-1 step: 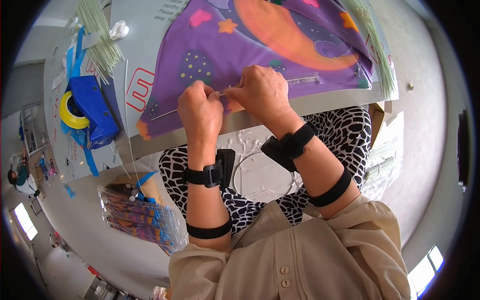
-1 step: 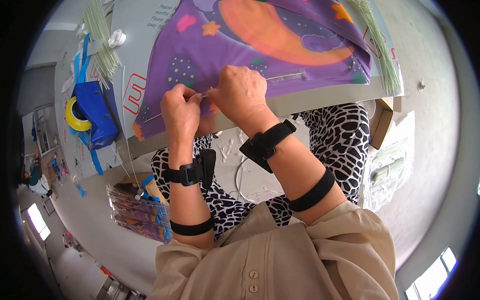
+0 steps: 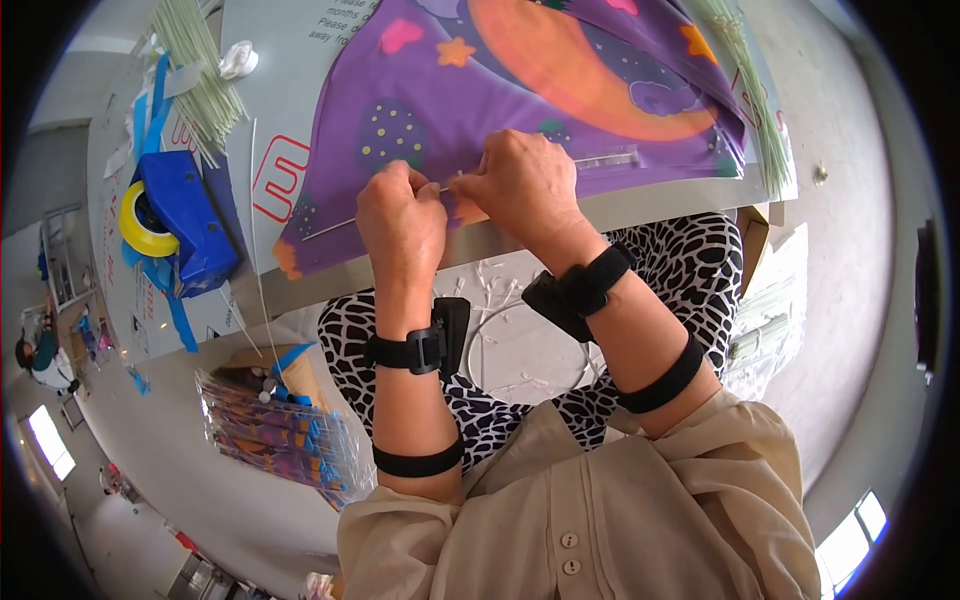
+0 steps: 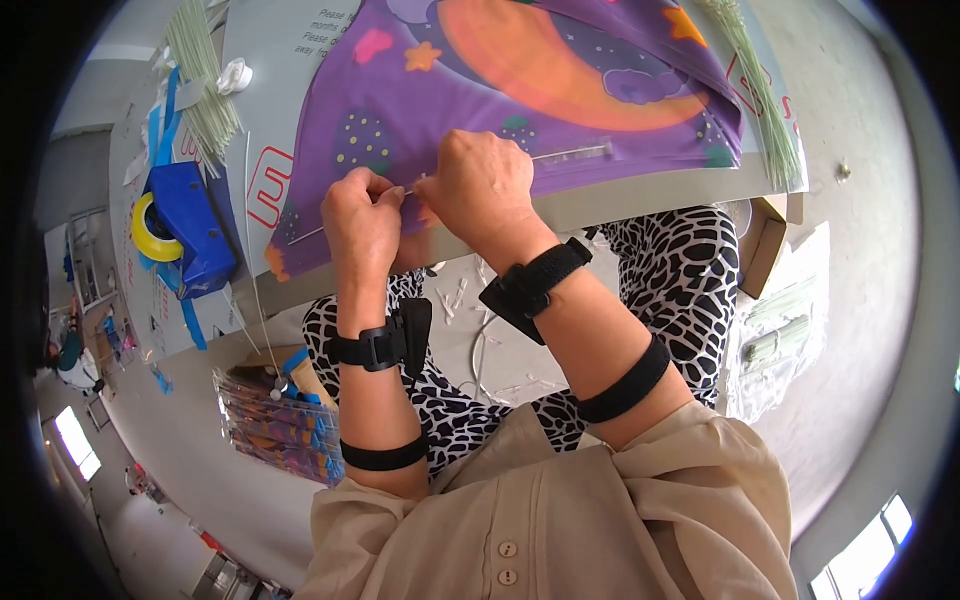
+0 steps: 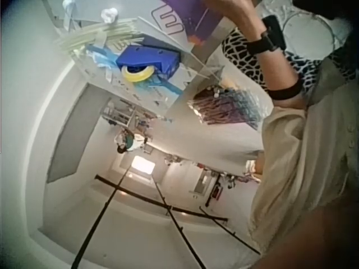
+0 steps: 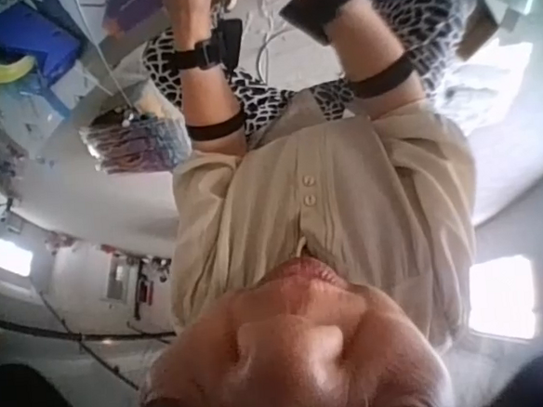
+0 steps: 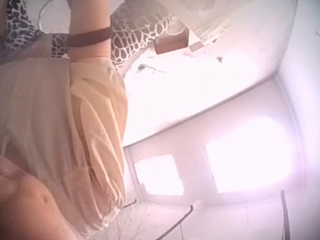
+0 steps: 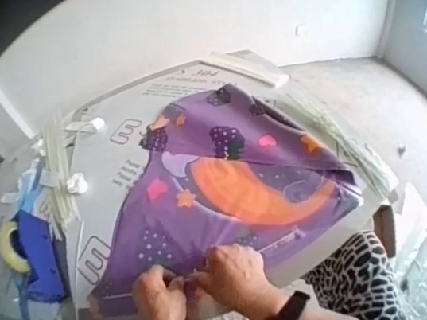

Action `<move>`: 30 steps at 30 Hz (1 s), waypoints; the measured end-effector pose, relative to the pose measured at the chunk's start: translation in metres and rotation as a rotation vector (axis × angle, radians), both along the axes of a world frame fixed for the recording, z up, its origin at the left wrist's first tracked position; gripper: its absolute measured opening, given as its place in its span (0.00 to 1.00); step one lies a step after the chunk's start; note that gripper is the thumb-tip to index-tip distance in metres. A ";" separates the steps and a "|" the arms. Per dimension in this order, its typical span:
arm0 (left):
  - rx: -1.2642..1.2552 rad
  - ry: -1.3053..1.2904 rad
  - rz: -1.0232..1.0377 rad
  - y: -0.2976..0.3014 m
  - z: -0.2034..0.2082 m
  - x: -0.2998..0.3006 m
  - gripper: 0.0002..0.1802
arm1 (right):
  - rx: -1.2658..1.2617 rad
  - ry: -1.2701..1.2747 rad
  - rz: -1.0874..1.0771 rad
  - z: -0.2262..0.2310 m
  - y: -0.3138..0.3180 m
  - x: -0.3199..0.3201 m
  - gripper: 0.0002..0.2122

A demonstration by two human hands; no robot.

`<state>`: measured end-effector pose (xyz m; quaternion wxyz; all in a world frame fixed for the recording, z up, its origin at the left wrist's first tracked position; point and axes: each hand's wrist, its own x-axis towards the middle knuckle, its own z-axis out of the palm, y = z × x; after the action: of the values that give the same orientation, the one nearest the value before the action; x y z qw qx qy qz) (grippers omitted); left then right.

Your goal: Assembling plastic kites by attaching support sticks and string on a workbench.

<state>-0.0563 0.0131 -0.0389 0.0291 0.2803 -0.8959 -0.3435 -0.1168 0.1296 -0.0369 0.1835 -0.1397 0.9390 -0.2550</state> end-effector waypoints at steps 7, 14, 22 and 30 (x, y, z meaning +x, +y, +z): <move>-0.055 0.013 0.004 -0.004 -0.001 -0.001 0.06 | 0.031 0.005 0.056 0.004 -0.002 -0.004 0.14; -0.021 -0.025 -0.019 -0.004 0.001 -0.001 0.03 | 0.026 -0.079 0.030 0.007 -0.001 -0.010 0.15; -0.013 0.032 -0.025 -0.007 -0.001 0.000 0.02 | 0.058 0.005 0.051 0.010 -0.004 0.000 0.11; -0.236 0.339 -0.063 -0.008 -0.003 0.025 0.10 | -0.006 0.050 0.050 0.005 0.001 0.001 0.10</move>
<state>-0.0309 0.0050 -0.0420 0.2015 0.1850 -0.9204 -0.2793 -0.1157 0.1304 -0.0316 0.1656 -0.1702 0.9387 -0.2498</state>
